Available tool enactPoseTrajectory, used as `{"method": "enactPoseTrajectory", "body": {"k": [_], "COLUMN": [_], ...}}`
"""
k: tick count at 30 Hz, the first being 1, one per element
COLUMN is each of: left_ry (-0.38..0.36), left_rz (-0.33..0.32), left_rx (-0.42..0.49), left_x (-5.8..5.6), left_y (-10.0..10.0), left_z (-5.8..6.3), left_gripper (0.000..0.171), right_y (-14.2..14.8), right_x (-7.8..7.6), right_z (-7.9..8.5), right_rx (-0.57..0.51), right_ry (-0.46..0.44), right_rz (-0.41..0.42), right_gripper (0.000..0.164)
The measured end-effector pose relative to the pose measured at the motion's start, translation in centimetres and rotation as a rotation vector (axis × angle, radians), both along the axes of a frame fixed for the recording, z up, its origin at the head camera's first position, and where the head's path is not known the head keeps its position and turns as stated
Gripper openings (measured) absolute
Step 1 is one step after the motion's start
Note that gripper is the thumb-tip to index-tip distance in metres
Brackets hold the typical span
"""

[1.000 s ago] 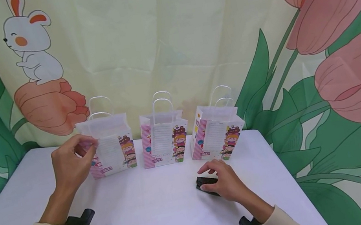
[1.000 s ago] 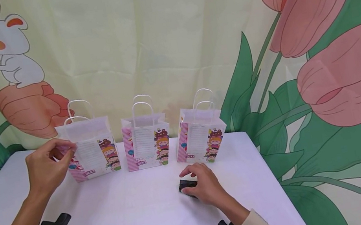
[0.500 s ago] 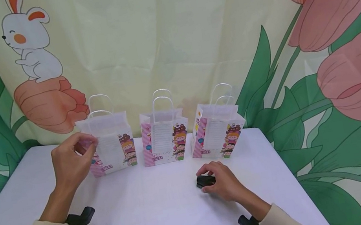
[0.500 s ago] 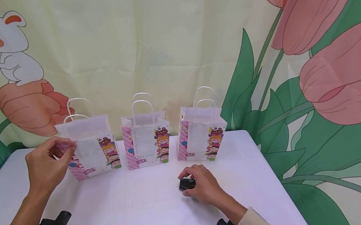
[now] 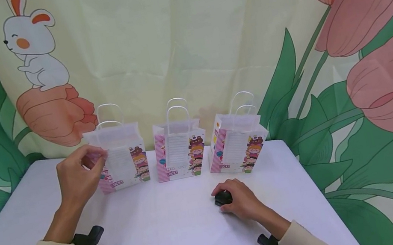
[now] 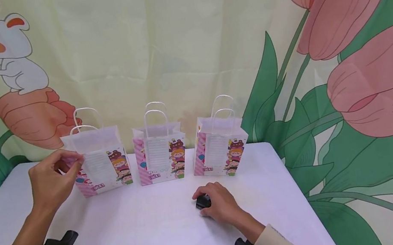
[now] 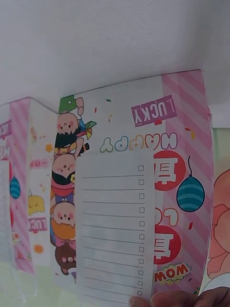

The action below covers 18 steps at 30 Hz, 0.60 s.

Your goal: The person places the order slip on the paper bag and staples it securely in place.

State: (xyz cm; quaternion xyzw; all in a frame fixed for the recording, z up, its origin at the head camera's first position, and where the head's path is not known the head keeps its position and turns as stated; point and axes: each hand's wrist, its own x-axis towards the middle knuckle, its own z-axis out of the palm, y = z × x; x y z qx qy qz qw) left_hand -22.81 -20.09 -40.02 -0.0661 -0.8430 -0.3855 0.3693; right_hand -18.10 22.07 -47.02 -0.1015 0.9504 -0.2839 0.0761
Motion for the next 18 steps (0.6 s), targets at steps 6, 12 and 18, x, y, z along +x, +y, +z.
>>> {"method": "enactPoseTrajectory", "body": {"k": [6,12,18], "left_ry": [-0.003,0.003,0.000], "left_rz": [-0.008,-0.008,-0.011], "left_rx": [-0.006,0.000,0.004], "left_x": [-0.07,-0.04,-0.02], "left_y": [-0.03,-0.05,-0.03], "left_z": [-0.05,-0.05,-0.07], "left_gripper": [0.015,0.016,0.017], "right_y": [-0.36,-0.61,-0.69], "right_x": [0.15,0.29,0.40], "right_z": [-0.17,-0.19,-0.35], "right_rx": [0.077,0.113,0.120], "right_ry": [0.024,0.025,0.025], "right_rz": [0.015,0.023,0.018], "right_gripper": [0.039,0.040,0.039]}}
